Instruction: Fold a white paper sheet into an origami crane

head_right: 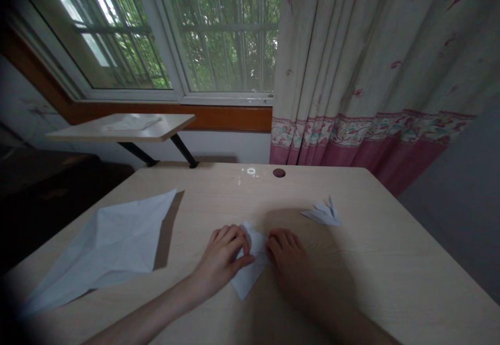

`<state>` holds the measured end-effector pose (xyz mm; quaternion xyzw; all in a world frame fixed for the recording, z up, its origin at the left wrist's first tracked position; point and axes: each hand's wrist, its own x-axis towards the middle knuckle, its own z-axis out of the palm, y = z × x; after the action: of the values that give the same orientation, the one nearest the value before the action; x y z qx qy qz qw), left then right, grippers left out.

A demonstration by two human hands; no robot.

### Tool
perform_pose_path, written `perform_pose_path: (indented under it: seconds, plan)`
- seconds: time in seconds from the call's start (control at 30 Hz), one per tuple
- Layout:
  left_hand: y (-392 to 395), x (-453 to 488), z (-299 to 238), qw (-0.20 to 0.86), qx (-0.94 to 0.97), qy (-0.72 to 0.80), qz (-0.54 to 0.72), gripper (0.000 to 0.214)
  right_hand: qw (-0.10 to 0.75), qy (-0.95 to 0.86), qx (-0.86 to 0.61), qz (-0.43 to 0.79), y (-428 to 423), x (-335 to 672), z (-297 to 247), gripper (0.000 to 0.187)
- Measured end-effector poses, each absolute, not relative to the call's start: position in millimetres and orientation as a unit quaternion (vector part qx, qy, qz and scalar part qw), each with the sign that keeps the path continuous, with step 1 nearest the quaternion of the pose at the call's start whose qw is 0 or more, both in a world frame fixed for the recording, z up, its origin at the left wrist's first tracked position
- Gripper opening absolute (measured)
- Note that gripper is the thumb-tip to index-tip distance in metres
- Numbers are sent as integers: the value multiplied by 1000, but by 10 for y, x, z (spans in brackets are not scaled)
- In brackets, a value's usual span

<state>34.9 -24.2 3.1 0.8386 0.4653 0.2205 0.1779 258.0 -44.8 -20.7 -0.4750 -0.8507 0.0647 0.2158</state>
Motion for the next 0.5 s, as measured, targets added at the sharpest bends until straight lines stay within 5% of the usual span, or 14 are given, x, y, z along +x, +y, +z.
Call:
perform_pose_path:
  seconds: [0.5]
  plan:
    - [-30, 130, 54, 261, 869, 359, 220, 20, 170, -858, -478, 81, -446, 2604, -117, 42]
